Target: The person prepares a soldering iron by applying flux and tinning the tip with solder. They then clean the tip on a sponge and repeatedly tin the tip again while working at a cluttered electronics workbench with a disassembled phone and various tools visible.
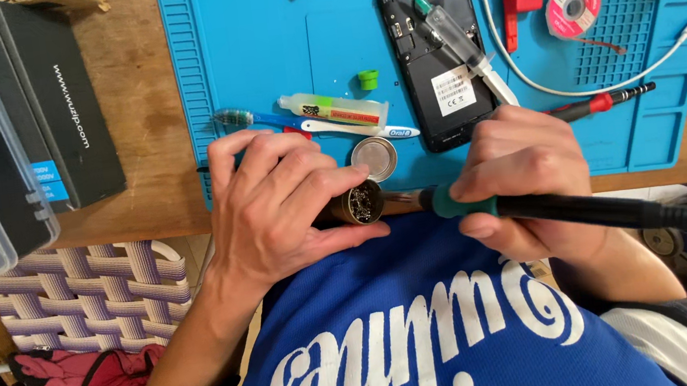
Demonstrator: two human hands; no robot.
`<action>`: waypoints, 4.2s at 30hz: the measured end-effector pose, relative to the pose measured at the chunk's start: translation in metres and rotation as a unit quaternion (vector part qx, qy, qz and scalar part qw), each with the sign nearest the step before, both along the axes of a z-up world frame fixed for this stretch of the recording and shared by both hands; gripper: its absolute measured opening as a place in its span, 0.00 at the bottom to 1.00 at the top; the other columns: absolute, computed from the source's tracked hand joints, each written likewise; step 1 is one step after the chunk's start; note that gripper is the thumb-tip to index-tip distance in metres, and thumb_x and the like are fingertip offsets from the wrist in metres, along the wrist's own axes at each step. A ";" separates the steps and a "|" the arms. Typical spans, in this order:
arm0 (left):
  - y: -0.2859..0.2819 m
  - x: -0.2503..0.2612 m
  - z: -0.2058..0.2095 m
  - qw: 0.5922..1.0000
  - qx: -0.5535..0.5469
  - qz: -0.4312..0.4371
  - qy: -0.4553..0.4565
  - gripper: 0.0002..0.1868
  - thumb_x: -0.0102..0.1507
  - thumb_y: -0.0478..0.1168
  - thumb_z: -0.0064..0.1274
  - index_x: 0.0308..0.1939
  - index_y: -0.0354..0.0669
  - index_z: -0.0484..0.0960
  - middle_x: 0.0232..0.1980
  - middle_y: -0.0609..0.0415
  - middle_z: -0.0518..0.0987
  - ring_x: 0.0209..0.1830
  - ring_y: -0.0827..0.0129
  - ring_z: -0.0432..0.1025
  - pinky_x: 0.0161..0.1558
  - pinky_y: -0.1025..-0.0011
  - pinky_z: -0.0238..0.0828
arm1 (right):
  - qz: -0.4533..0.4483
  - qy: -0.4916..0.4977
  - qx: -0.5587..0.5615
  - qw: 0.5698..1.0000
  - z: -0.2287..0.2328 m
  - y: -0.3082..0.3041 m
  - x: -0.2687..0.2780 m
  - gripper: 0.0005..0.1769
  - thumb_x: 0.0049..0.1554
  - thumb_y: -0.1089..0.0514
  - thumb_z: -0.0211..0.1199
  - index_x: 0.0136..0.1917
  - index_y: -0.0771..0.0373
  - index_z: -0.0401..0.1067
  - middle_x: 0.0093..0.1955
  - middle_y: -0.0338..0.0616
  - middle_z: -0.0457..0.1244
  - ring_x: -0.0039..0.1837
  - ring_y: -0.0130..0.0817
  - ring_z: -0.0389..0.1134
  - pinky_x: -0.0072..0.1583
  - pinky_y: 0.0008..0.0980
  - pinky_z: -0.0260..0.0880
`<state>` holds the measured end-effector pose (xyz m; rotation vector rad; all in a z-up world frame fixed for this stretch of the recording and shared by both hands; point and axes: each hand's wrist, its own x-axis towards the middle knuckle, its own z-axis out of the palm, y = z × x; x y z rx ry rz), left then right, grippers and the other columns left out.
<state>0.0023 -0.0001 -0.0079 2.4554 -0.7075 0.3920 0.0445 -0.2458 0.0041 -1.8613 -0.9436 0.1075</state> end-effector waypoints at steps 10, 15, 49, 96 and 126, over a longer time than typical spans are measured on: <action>0.002 0.002 0.001 1.000 0.006 -0.012 0.001 0.24 0.62 0.66 0.50 0.39 0.50 0.81 0.37 0.61 0.75 0.40 0.64 0.70 0.49 0.63 0.55 | 0.068 -0.090 -0.068 0.991 0.009 0.011 0.001 0.13 0.59 0.48 0.54 0.45 0.60 0.66 0.34 0.36 0.61 0.32 0.37 0.55 0.38 0.37 0.48; 0.002 0.002 0.003 1.000 -0.001 -0.005 0.025 0.25 0.61 0.66 0.51 0.41 0.50 0.81 0.39 0.60 0.76 0.43 0.62 0.71 0.50 0.62 0.55 | -0.019 -0.005 -0.060 0.998 0.005 0.009 0.005 0.16 0.54 0.46 0.61 0.44 0.61 0.66 0.34 0.40 0.60 0.34 0.39 0.57 0.43 0.37 0.53; 0.003 0.001 0.003 0.999 0.017 -0.011 0.044 0.23 0.60 0.63 0.57 0.47 0.54 0.81 0.42 0.61 0.76 0.47 0.63 0.69 0.52 0.59 0.55 | 0.004 0.010 -0.020 1.000 0.008 0.004 0.003 0.15 0.56 0.48 0.56 0.42 0.62 0.64 0.33 0.41 0.62 0.32 0.38 0.58 0.40 0.36 0.52; 0.004 -0.001 0.003 0.999 0.030 -0.006 0.024 0.24 0.58 0.62 0.61 0.48 0.54 0.80 0.44 0.62 0.77 0.48 0.63 0.69 0.55 0.58 0.54 | -0.009 -0.047 -0.003 0.999 0.013 0.003 0.002 0.13 0.57 0.49 0.55 0.43 0.62 0.65 0.33 0.41 0.60 0.31 0.37 0.55 0.40 0.37 0.52; 0.004 -0.005 0.001 0.999 0.017 0.017 0.034 0.22 0.57 0.63 0.58 0.46 0.58 0.79 0.43 0.64 0.77 0.49 0.66 0.69 0.56 0.58 0.53 | -0.013 -0.046 -0.030 0.998 0.009 0.011 -0.003 0.12 0.57 0.50 0.55 0.43 0.61 0.64 0.34 0.42 0.60 0.33 0.37 0.56 0.41 0.34 0.54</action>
